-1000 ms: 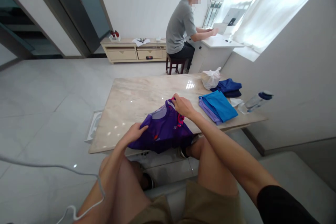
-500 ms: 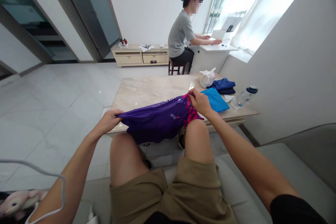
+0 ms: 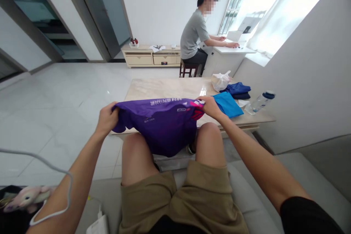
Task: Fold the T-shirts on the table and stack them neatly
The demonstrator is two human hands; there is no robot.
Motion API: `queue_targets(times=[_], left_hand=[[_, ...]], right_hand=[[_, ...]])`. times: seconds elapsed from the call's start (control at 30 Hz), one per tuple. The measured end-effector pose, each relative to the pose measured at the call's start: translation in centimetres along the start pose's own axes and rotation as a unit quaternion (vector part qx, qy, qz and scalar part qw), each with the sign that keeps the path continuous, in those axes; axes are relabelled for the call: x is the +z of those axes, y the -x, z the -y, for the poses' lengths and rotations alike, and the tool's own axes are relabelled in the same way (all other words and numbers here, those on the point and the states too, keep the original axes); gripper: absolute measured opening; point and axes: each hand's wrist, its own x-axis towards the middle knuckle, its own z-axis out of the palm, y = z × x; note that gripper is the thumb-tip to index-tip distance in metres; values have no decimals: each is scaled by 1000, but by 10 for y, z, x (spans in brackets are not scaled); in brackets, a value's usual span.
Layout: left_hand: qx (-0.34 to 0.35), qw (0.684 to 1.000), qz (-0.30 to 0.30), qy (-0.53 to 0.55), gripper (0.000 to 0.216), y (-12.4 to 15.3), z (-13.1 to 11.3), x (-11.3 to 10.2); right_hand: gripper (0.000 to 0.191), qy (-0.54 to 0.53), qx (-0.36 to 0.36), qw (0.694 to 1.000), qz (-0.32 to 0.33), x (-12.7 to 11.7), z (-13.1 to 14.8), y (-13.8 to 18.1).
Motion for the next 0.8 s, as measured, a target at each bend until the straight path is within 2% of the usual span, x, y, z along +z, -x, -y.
queue_targets(times=[0.1, 0.23, 0.3, 0.33, 0.4, 0.47, 0.5, 0.6, 0.73, 0.8], left_hand=[[-9, 1000, -13, -15, 19, -5, 6, 0], [39, 992, -87, -81, 28, -13, -5, -20], [43, 980, -126, -147, 34, -9, -8, -26], [30, 976, -115, -183, 36, -6, -6, -26], [-6, 970, -37, -239, 36, 2, 2, -21], [-25, 965, 40, -257, 36, 7, 12, -13], [-28, 965, 51, -256, 39, 7, 16, -11], [-13, 972, 2, -237, 45, 2, 16, -13], [40, 977, -116, -175, 39, -8, 1, -25], [43, 977, -137, -156, 35, -8, -1, -28]], right_hand=[[31, -20, 16, 999, -18, -2, -4, -7], [37, -10, -40, 997, -71, -41, 17, -35], [41, -6, -68, 994, -86, -57, 24, -38], [42, -1, -74, 994, -75, -61, 24, -35], [40, 23, -61, 998, -26, -61, 17, -23], [38, 53, -26, 998, 18, -58, 3, -9], [39, 65, -9, 998, 24, -58, -3, -3], [44, 87, 13, 996, -15, -67, -13, 3], [36, 129, 10, 983, -133, -91, -4, 0], [32, 158, 18, 971, -177, -96, -1, 3]])
